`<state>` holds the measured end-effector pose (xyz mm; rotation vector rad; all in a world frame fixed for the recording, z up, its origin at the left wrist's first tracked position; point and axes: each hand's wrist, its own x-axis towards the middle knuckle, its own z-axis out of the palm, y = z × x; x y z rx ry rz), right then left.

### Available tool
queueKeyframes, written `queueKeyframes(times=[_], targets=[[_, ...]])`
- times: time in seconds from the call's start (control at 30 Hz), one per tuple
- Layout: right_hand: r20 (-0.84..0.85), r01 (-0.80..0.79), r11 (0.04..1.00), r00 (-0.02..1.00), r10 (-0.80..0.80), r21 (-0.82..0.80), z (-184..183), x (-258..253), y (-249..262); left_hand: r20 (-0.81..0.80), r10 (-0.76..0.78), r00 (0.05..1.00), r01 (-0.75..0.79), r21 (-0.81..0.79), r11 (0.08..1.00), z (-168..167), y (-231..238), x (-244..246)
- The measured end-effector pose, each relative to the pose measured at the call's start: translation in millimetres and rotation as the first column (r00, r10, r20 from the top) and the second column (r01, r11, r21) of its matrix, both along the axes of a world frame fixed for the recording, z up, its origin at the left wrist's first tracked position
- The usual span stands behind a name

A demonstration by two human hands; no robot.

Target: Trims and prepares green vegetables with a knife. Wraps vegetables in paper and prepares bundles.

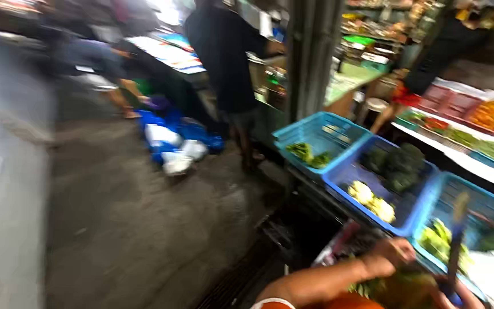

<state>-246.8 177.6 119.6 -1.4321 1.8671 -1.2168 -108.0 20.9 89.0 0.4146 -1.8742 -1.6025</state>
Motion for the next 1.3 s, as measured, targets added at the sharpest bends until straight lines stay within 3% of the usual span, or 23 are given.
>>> queueKeyframes(times=[0.1,0.17,0.23,0.3,0.4,0.6,0.83,1.1,1.3], targets=[[0.045,0.223,0.971,0.974,-0.220,-0.080,-14,-7,14,0.237,0.092,0.967,-0.090,-0.021,0.996,5,-13,-7],[0.146,0.305,0.951,0.944,-0.296,-0.043,-6,-6,16,0.277,0.029,0.960,0.002,-0.110,0.994,-11,-18,-17],[0.230,0.362,0.932,0.909,-0.347,-0.028,-2,-6,17,0.214,-0.088,0.973,0.133,-0.204,0.970,-22,-13,-25],[0.288,0.405,0.913,0.881,-0.375,-0.051,-2,-5,20,0.101,-0.223,0.970,0.234,-0.120,0.965,-16,2,-28],[0.394,0.454,0.889,0.829,-0.397,-0.059,-4,0,22,0.166,-0.395,0.904,0.383,0.102,0.918,12,20,-28],[0.549,0.391,0.919,0.780,-0.301,-0.051,-5,-4,33,0.217,-0.454,0.864,0.437,0.125,0.891,21,17,-28],[0.441,0.221,0.975,0.877,-0.190,-0.019,-9,-14,41,0.350,-0.607,0.713,0.570,0.214,0.793,36,-2,-26],[0.602,0.173,0.984,0.790,-0.115,-0.039,-19,-21,42,0.051,-0.704,0.708,0.574,0.538,0.617,23,-16,-20],[0.506,0.253,0.967,0.838,-0.204,-0.030,-16,-27,37,0.006,-0.660,0.752,0.509,0.631,0.585,24,-16,-17]])
